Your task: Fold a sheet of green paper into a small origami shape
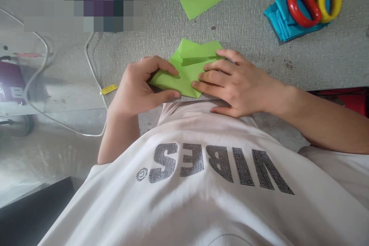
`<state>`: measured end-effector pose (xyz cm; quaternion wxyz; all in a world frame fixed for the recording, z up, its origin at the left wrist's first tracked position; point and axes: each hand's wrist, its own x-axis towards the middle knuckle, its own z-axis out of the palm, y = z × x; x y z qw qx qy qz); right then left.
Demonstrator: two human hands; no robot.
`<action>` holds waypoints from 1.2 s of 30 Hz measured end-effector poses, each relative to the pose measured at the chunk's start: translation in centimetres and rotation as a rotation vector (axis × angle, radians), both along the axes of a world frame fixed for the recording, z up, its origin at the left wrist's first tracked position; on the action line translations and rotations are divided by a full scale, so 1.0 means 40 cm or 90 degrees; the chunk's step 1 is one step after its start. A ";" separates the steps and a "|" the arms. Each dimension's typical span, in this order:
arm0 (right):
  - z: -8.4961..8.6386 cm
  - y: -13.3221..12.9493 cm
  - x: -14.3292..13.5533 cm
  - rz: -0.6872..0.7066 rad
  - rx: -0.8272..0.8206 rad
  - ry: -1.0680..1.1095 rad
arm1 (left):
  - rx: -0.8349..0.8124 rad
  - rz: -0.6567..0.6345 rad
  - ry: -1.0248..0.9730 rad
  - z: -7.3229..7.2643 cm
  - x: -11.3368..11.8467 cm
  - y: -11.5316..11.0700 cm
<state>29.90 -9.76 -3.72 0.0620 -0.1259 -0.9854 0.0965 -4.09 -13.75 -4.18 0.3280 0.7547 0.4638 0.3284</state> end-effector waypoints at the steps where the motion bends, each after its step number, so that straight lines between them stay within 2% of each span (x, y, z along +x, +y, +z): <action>1: 0.002 0.001 -0.004 -0.002 -0.003 -0.007 | 0.008 0.001 0.003 0.000 0.001 0.000; 8: -0.003 0.005 -0.023 -0.011 -0.030 -0.043 | 0.048 0.000 0.037 -0.013 0.012 0.003; 14: -0.007 0.003 -0.042 -0.036 -0.068 0.038 | 0.131 -0.018 -0.014 -0.038 0.008 0.008; 20: 0.002 0.007 -0.061 -0.053 -0.075 0.033 | 0.181 -0.035 0.004 -0.048 0.002 0.028; 24: 0.009 0.006 -0.092 -0.102 -0.044 -0.028 | 0.131 -0.036 0.026 -0.046 -0.001 0.029; 28: 0.012 0.010 -0.119 -0.120 -0.038 -0.012 | 0.089 -0.038 0.011 -0.048 -0.003 0.020; 36: 0.011 0.007 -0.075 -0.136 -0.109 0.045 | 0.091 -0.081 0.038 -0.037 0.004 0.020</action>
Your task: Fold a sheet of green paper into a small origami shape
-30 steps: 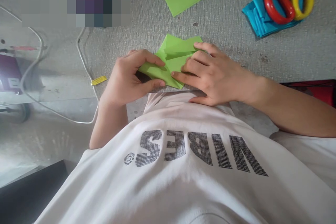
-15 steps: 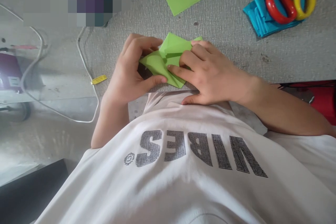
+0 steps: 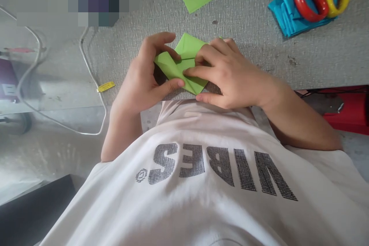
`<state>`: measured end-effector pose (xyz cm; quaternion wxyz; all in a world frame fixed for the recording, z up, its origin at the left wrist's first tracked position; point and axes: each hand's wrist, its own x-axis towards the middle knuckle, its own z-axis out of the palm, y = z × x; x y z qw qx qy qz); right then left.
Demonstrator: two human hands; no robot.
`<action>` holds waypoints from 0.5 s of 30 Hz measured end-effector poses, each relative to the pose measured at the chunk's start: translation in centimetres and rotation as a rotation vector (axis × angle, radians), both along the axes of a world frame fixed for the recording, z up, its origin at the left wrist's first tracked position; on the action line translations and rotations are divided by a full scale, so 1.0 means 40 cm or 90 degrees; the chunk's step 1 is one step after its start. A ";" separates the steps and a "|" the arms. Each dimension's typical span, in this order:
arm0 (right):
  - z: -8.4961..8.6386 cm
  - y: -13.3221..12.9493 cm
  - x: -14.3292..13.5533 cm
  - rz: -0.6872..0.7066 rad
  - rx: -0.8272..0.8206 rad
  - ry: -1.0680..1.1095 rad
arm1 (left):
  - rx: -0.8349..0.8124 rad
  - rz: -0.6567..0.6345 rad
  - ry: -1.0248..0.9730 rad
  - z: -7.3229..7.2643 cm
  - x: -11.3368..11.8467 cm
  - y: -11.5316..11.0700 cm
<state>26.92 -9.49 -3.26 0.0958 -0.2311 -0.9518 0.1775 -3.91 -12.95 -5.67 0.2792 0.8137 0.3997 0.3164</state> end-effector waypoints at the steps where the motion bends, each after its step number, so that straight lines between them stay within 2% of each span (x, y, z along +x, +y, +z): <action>1: 0.000 -0.001 0.002 -0.004 -0.003 0.000 | 0.002 0.001 0.006 0.001 0.001 0.001; 5: 0.000 -0.004 -0.005 -0.021 -0.015 -0.023 | 0.019 -0.002 -0.015 -0.004 0.005 0.003; 8: 0.000 -0.008 -0.014 -0.040 -0.024 -0.032 | 0.038 0.011 -0.033 -0.019 0.003 0.008; 11: -0.001 -0.018 -0.021 -0.066 -0.034 -0.026 | 0.073 -0.012 -0.024 -0.036 -0.001 0.015; 15: -0.003 -0.034 -0.026 -0.091 -0.040 -0.008 | 0.083 -0.008 -0.032 -0.045 0.004 0.016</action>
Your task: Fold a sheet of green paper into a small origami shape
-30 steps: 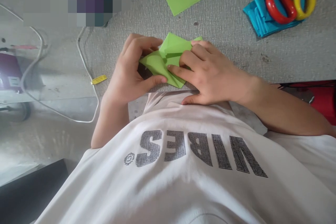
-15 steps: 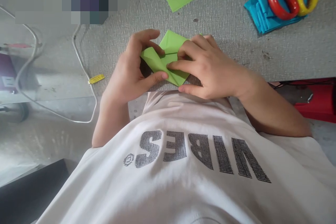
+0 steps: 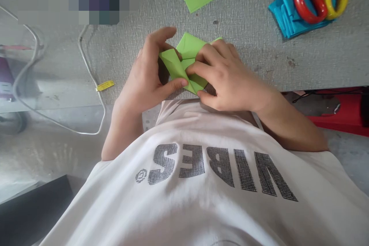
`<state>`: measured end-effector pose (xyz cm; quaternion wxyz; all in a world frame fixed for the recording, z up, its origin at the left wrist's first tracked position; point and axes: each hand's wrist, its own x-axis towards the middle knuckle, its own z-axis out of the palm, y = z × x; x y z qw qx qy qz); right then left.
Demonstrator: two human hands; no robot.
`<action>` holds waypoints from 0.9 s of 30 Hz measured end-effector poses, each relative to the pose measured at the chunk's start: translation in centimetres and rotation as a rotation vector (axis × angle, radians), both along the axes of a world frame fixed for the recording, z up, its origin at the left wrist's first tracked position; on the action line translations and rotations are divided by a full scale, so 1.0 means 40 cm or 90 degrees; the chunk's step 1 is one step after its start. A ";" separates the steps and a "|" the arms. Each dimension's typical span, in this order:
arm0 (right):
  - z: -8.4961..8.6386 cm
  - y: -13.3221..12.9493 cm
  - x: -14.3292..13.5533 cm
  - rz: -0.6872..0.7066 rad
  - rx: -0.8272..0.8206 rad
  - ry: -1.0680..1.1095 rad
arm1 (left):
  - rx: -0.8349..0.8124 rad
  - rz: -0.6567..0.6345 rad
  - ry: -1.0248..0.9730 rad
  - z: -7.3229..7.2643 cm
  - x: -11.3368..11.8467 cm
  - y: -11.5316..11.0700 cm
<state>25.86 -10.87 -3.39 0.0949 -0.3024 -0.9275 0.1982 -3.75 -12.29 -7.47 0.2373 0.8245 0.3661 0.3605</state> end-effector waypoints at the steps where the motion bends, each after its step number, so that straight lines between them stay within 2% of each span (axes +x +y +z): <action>1: -0.001 -0.004 -0.001 -0.005 0.002 0.000 | -0.001 0.006 -0.005 0.000 0.003 -0.001; 5: -0.007 -0.011 -0.003 -0.017 0.009 -0.005 | -0.013 0.057 -0.034 -0.001 0.013 -0.003; 9: -0.008 -0.011 0.001 -0.010 0.011 0.010 | 0.030 0.112 -0.104 -0.013 0.013 -0.004; 11: -0.007 -0.010 0.004 -0.005 0.012 0.017 | 0.026 0.070 -0.119 -0.020 0.004 -0.002; 15: -0.008 -0.008 0.010 0.002 0.004 0.027 | -0.042 -0.067 -0.114 -0.015 -0.024 0.004; 18: -0.011 -0.004 0.011 0.008 -0.012 0.036 | -0.110 -0.091 -0.136 0.008 -0.030 -0.001; 22: -0.015 -0.002 0.011 0.006 -0.010 0.033 | -0.140 -0.018 -0.191 0.031 0.001 -0.025; 25: -0.017 -0.002 0.011 0.008 0.004 0.038 | -0.126 0.073 -0.185 0.032 0.027 -0.042; 27: -0.018 -0.003 0.011 0.010 0.019 0.048 | -0.096 0.091 -0.190 0.028 0.035 -0.048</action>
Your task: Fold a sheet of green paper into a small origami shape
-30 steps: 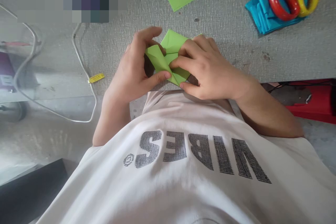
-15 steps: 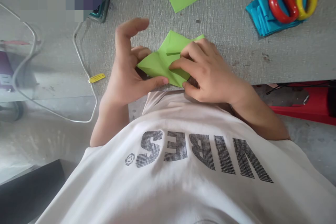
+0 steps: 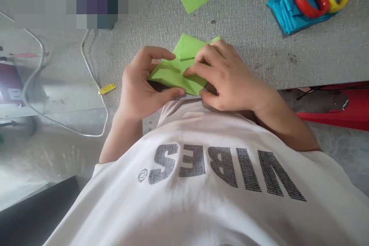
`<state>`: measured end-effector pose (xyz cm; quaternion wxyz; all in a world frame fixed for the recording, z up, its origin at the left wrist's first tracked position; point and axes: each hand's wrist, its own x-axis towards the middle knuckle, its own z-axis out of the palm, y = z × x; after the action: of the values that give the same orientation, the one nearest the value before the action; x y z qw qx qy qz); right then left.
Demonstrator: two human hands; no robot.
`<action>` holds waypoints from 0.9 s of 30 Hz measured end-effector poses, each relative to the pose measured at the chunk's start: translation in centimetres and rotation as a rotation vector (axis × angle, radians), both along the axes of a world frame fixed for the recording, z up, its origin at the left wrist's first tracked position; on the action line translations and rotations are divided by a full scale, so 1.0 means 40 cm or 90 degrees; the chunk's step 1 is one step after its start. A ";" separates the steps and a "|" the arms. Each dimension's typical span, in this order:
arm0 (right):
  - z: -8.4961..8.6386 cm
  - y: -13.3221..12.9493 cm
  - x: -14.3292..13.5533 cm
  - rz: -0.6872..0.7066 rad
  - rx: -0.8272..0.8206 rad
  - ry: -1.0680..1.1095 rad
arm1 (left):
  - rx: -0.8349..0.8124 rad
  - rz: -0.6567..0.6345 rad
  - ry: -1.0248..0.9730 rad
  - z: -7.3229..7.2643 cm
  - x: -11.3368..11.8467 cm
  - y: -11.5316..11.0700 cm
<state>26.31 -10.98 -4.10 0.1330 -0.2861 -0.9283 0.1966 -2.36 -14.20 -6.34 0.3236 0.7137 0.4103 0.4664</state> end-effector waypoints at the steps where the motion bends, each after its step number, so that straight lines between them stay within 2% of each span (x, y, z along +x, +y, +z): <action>1: 0.000 -0.001 -0.001 -0.002 0.007 0.003 | 0.020 0.003 -0.008 -0.003 0.001 -0.001; 10: 0.009 -0.005 -0.010 -0.023 0.023 -0.042 | 0.188 0.039 0.016 -0.038 -0.012 0.019; 13: 0.005 -0.006 -0.012 -0.029 0.017 -0.026 | 0.205 0.059 0.041 -0.044 -0.020 0.025; 17: 0.013 -0.010 -0.019 -0.036 0.012 -0.058 | 0.170 0.079 0.022 -0.045 -0.022 0.023; 20: 0.021 -0.011 -0.022 -0.044 0.011 -0.077 | 0.130 0.062 -0.021 -0.045 -0.012 0.006; 24: 0.023 -0.004 -0.013 -0.021 -0.008 -0.041 | 0.016 0.030 -0.115 -0.040 -0.026 -0.023; 26: 0.025 0.002 -0.007 0.002 -0.026 -0.034 | -0.050 0.013 -0.176 -0.024 -0.051 -0.031; 27: 0.026 0.005 -0.005 0.013 -0.037 -0.036 | -0.119 -0.005 -0.191 -0.010 -0.065 -0.034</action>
<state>26.11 -10.78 -3.05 0.0961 -0.2858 -0.9286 0.2165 -4.97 -15.57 -6.76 0.4483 0.6044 0.3959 0.5262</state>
